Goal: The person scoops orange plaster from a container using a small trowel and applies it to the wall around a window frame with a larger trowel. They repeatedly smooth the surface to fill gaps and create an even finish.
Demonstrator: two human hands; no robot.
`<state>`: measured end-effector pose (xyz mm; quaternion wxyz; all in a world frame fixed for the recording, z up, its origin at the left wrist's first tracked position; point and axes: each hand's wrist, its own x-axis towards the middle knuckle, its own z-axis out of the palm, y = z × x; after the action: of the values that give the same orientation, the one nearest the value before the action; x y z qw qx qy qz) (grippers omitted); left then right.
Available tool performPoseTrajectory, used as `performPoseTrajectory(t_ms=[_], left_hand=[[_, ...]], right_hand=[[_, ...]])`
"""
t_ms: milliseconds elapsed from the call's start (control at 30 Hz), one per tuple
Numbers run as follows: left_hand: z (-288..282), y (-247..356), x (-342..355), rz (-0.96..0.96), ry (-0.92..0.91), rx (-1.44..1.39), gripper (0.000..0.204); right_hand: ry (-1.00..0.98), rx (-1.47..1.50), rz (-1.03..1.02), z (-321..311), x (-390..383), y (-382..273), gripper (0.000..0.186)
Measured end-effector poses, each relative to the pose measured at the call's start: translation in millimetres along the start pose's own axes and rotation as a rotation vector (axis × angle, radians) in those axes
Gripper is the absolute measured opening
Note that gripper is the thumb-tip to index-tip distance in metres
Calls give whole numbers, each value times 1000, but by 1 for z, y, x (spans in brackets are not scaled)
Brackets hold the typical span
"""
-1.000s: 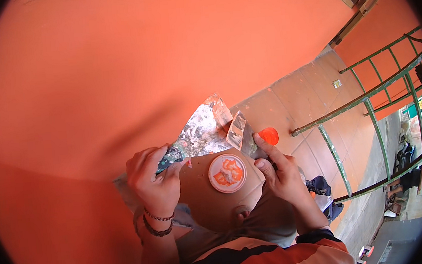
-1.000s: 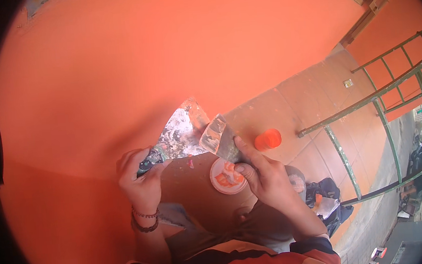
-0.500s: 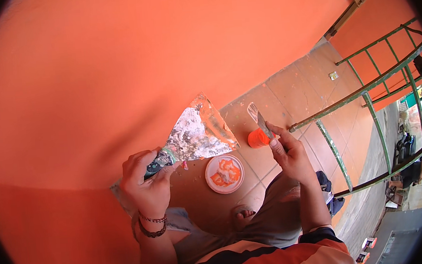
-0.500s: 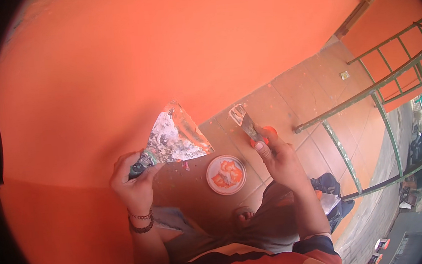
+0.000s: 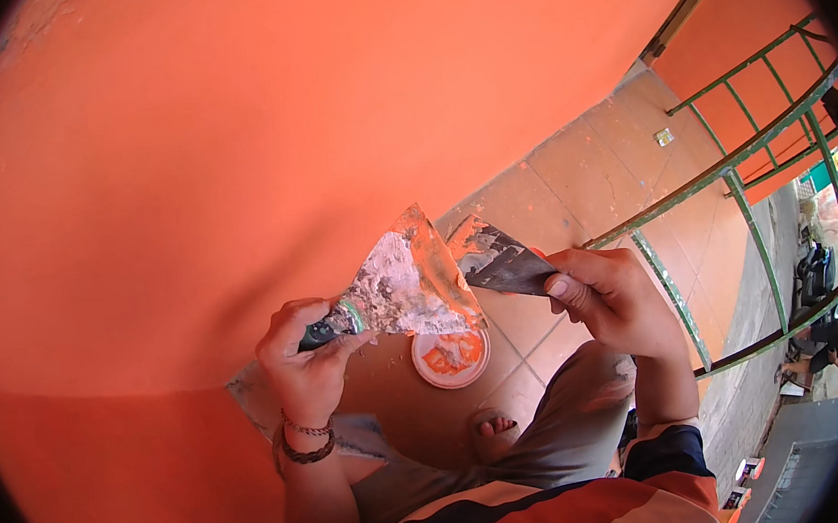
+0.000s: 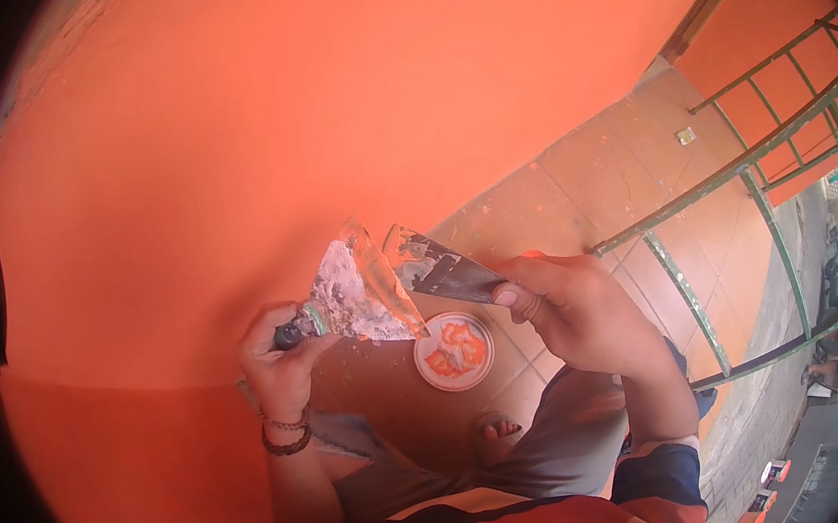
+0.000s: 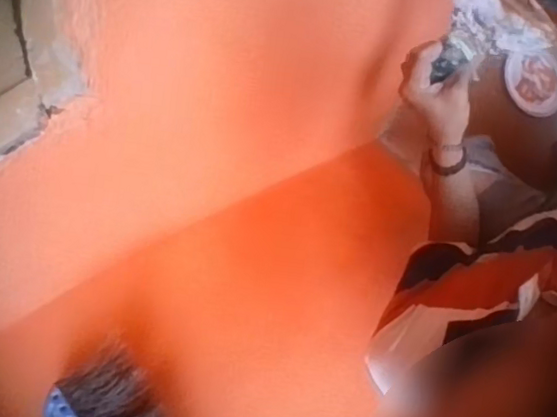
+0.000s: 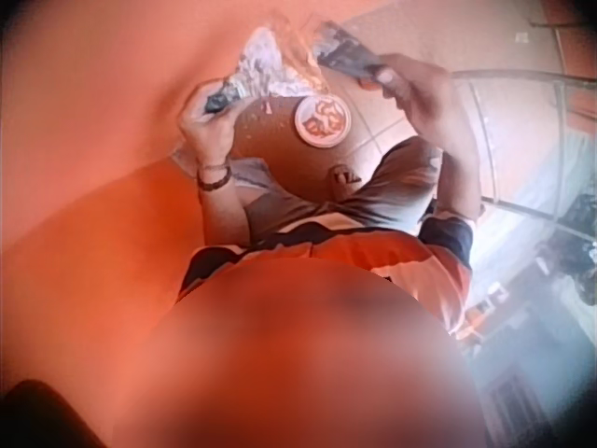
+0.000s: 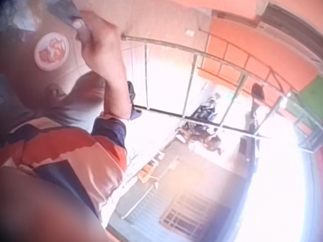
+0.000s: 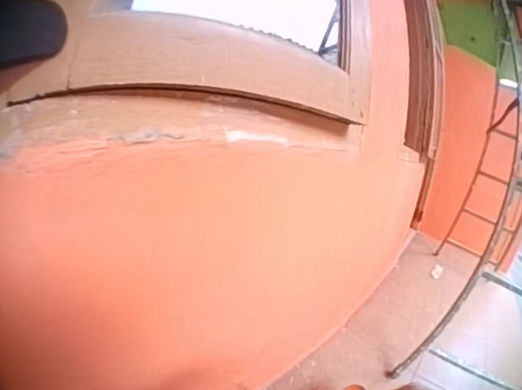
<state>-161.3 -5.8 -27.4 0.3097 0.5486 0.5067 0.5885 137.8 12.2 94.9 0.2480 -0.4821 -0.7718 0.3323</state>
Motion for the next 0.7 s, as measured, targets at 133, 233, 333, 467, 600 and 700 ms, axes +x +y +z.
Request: performPoseTrajectory(t_ms=[133, 233, 333, 467, 600, 700], left_hand=[[-5, 0, -2, 37, 65, 124, 35], [-5, -2, 0, 31, 92, 180, 36], [-4, 0, 3, 111, 101, 296, 37], [-5, 8, 4, 187, 135, 460, 37], [-11, 18, 3, 208, 174, 622, 36], [-10, 19, 4, 245, 213, 572, 33]], right_hand=[[15, -59, 18, -13, -13, -6, 21], [97, -161, -2, -19, -11, -11, 20], [140, -406, 5, -15, -9, -21, 26], [182, -723, -51, 13, -7, -37, 33], [263, -909, -123, 38, 0, -42, 34], [304, -974, -160, 47, 5, -38, 35]])
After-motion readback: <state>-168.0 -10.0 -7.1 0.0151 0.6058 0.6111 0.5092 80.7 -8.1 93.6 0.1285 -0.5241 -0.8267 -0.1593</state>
